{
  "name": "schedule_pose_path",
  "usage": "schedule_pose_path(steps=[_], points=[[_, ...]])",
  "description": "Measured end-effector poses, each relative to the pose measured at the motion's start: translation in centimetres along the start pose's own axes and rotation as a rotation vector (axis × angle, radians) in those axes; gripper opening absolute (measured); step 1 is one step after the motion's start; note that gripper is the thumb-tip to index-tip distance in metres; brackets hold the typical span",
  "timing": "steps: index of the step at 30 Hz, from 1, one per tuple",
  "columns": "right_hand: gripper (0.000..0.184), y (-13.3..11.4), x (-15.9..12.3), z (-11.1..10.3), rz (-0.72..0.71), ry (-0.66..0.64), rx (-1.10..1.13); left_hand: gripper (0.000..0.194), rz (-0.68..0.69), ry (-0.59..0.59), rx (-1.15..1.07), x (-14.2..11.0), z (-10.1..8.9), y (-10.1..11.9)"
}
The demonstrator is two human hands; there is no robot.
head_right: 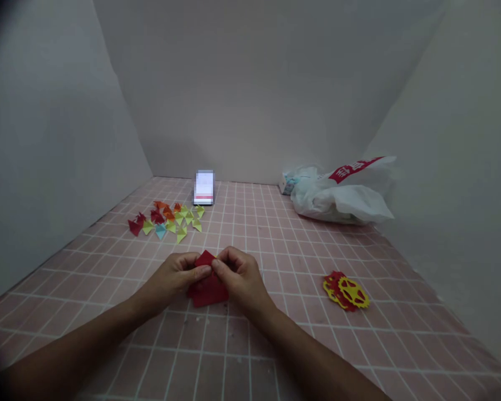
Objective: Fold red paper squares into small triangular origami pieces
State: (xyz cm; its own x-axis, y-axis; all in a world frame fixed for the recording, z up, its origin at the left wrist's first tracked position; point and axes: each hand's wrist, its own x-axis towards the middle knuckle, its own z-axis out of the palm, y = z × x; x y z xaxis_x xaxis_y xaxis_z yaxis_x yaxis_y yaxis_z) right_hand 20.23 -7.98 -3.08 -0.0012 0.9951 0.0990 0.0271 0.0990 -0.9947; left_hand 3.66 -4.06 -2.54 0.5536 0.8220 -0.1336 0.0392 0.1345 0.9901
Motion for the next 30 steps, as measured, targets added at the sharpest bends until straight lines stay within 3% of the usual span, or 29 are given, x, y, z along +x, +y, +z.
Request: schedule_pose_path(steps=[8, 17, 23, 30], points=[[0.028, -0.2, -0.2, 0.1, -0.048, 0.041, -0.036, 0.031, -0.008, -0.046, -0.015, 0.2, -0.2, -0.1], [0.029, -0.2, -0.1, 0.1, -0.036, 0.045, -0.003, 0.034, 0.143, 0.056, 0.032, 0.2, -0.3, -0.1], [0.029, -0.5, 0.4, -0.4, 0.046, -0.078, -0.002, 0.033, 0.116, 0.038, 0.033, 0.4, -0.7, -0.3], [0.029, 0.6, 0.7, -0.2, 0.087, -0.101, 0.061, 0.036, 0.133, 0.159, 0.036, 0.3, -0.2, -1.3]])
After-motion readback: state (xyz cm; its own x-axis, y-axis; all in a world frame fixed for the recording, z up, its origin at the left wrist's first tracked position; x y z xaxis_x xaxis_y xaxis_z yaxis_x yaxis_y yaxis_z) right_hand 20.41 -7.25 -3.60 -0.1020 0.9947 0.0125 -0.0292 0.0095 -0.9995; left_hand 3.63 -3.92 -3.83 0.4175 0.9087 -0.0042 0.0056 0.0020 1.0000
